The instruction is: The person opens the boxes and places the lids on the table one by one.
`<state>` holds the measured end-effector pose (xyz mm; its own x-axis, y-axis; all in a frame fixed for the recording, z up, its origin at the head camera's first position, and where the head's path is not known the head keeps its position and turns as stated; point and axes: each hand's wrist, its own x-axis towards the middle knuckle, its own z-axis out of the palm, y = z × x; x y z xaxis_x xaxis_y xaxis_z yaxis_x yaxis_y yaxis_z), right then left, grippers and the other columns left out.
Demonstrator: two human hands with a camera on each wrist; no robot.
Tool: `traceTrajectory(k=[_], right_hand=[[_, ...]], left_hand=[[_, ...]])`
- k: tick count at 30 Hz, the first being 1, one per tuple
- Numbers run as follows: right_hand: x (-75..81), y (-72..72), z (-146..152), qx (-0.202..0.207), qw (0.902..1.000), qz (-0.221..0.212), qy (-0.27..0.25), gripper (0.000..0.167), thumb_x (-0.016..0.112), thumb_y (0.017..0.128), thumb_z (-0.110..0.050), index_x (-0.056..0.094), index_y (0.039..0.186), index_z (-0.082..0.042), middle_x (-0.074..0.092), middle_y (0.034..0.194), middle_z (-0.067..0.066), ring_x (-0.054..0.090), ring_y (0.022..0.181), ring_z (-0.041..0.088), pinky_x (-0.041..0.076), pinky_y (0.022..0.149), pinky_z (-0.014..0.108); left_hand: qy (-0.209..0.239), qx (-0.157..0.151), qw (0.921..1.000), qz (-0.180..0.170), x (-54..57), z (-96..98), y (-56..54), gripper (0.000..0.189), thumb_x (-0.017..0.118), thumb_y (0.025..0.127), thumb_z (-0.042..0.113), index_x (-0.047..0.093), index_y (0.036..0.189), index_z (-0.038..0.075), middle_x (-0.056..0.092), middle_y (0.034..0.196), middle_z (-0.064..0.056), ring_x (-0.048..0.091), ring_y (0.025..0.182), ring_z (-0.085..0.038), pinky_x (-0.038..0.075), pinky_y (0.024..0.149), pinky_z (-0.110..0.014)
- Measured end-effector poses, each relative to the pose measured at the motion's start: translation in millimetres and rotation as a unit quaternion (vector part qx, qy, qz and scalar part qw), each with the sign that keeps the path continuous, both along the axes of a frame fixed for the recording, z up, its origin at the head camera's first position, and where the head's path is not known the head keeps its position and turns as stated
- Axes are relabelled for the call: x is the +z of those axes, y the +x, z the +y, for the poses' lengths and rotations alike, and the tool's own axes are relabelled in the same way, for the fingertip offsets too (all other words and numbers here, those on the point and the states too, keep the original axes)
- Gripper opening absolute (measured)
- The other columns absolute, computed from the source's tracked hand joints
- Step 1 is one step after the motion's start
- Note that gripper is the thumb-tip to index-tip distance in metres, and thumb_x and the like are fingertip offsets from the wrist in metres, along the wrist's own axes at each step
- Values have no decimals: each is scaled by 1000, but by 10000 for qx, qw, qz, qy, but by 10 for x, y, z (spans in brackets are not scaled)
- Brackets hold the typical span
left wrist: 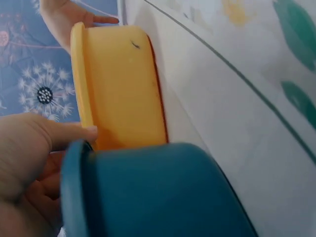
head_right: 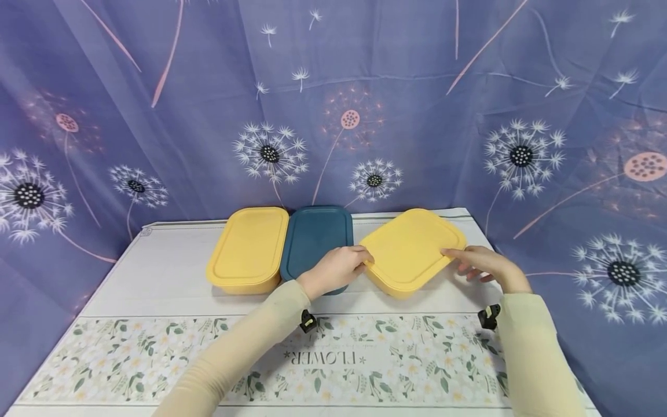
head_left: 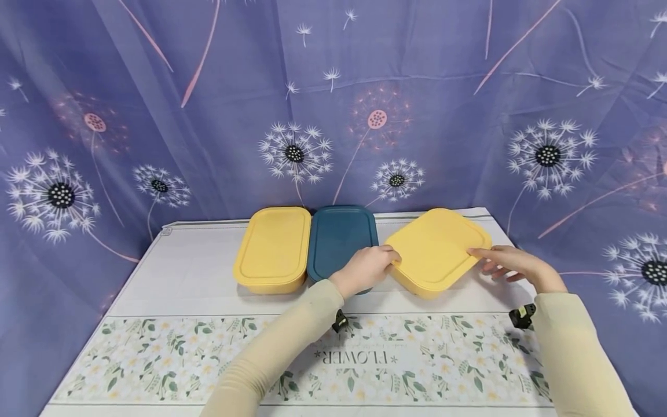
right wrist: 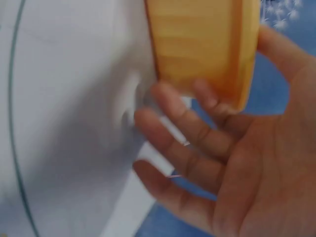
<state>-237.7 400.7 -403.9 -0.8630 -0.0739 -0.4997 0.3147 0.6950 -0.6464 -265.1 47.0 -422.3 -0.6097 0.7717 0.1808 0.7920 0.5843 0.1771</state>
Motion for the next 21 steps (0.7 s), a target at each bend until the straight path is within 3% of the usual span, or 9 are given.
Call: traceTrajectory(k=[4,8,11,14,21], right_hand=[[55,12,4,149,9987,382,315,89,42,100,-64,29,143,13,55,126,30,57,113,44,49,87,58],[74,-29,36,67,9918,971,834,91,34,104,-59,19,147,20,39,138,43,48,118,57,48,88,64],[46,-84,45,-101,9829,1380,1211,85,33,105,-56,25,145,19,34,140,46,42,120,62,45,89,67],[-25,-148,15,-308,9762,1760,1228,79,34,106,-52,31,144,17,38,139,44,40,122,62,43,92,67],[-202,-222,-74,-935,9528,2676,1087,60,45,105,-39,49,134,13,56,124,40,53,112,55,48,86,60]], left_hand=[[-161,-7,9998,109,31,30,78,22,68,99,19,72,120,14,68,117,0,67,101,-13,54,78,-19],[-211,-223,9992,267,18,80,154,22,69,98,23,72,119,16,68,117,2,65,107,-12,53,82,-18],[-169,-406,9982,411,-2,124,208,23,70,98,25,72,118,17,68,117,3,64,109,-11,53,83,-17],[-70,-512,9969,590,-12,154,255,21,71,97,29,73,115,18,68,113,4,64,106,-10,53,82,-16],[84,-362,9968,703,-59,159,288,26,69,97,39,74,113,19,68,107,6,64,99,-8,53,75,-15]])
